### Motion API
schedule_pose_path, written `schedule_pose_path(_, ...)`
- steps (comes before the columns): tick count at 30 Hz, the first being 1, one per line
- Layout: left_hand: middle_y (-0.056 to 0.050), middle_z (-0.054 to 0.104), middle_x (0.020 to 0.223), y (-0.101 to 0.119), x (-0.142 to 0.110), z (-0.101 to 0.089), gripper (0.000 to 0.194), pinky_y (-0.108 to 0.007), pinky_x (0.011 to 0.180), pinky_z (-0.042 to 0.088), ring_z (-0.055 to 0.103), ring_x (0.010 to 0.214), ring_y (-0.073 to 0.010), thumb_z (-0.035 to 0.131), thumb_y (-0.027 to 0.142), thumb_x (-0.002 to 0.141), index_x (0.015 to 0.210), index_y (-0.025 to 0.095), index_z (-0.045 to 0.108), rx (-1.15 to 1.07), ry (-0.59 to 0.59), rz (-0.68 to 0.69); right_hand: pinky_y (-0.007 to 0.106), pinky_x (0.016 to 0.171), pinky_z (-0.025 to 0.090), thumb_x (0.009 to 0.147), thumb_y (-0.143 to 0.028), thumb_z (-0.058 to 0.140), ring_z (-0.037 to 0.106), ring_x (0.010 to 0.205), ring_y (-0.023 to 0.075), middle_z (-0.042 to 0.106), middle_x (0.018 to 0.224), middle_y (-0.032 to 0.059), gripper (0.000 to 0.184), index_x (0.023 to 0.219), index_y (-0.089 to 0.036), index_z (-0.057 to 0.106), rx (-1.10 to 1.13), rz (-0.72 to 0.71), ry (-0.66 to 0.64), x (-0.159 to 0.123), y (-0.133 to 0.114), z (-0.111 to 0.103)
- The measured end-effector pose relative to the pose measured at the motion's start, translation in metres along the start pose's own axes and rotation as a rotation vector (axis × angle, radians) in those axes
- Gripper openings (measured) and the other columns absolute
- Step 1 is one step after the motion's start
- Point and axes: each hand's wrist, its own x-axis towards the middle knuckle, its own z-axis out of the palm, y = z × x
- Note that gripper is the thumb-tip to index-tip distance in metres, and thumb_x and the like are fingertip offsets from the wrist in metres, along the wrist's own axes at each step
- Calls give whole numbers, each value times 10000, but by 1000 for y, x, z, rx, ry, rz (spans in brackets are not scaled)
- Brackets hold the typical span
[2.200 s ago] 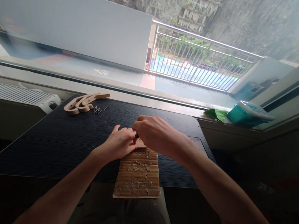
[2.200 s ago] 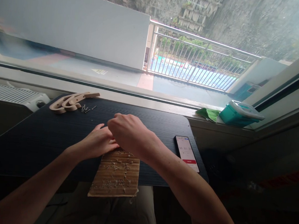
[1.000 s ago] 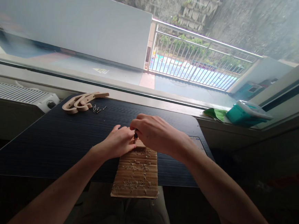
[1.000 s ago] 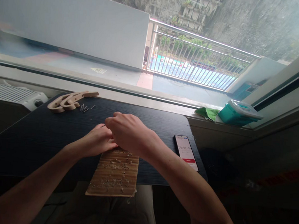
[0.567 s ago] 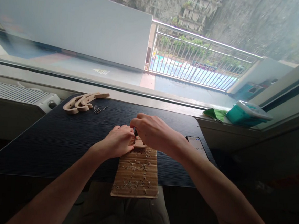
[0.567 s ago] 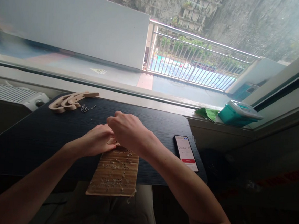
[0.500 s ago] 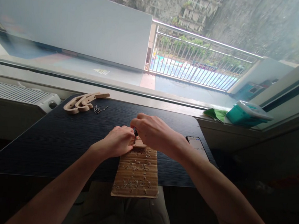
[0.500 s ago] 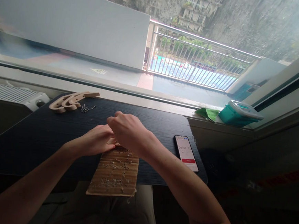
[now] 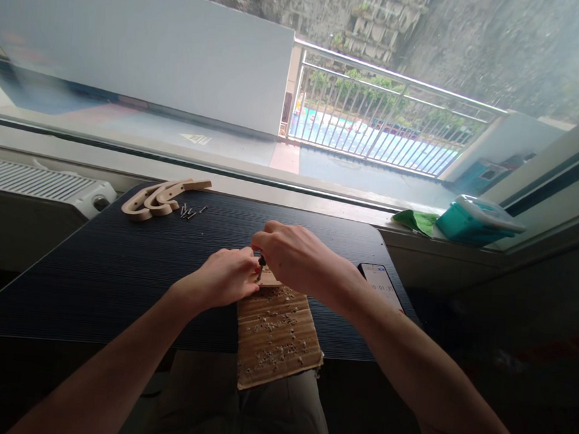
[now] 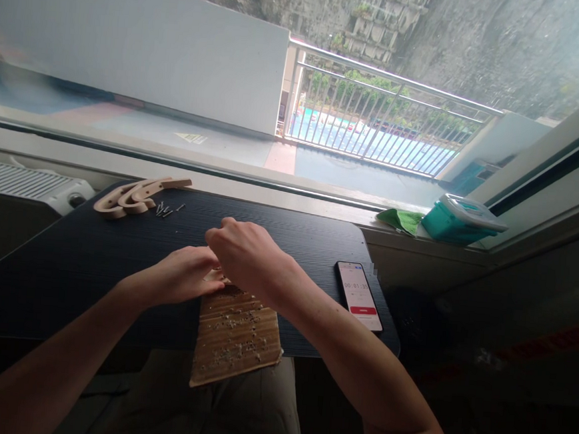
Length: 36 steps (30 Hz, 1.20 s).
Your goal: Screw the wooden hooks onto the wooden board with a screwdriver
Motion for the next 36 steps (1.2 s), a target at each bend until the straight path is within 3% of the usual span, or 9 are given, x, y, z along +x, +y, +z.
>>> schedule_pose_path(10, -97, 695, 965, 10, -1, 2, 199, -413, 808, 418, 615, 975, -306, 536, 336, 820, 783, 199, 676, 137, -5, -26, 269, 517, 271, 829, -37, 451, 520, 619, 129, 594, 833, 90, 197, 911, -111, 614, -67, 32, -10, 0, -6, -2)
schedule_pose_path(16, -85, 694, 964, 6, -1, 5, 217, -411, 815, 402, 609, 993, -299, 503, 355, 831, 786, 212, 661, 144, -8, -19, 273, 538, 277, 838, -83, 481, 535, 656, 129, 618, 864, 65, 180, 969, -128, 595, -25, -12, -23, -3, -4, -7)
schedule_pose_path(25, -65, 691, 929, 3, -2, 8, 218, -349, 755, 389, 617, 926, -248, 484, 369, 845, 811, 208, 628, 123, 17, -10, 276, 537, 251, 829, -87, 494, 523, 638, 119, 619, 818, 59, 117, 857, -124, 602, -52, 6, -16, -2, 0, -4)
schedule_pose_path(36, -58, 696, 952, -1, -2, 13, 238, -385, 850, 367, 604, 959, -246, 500, 409, 844, 862, 224, 648, 109, 37, -7, 273, 516, 236, 883, -189, 466, 531, 644, 124, 647, 823, 57, 132, 897, -148, 591, -14, 38, -42, -2, 0, -7)
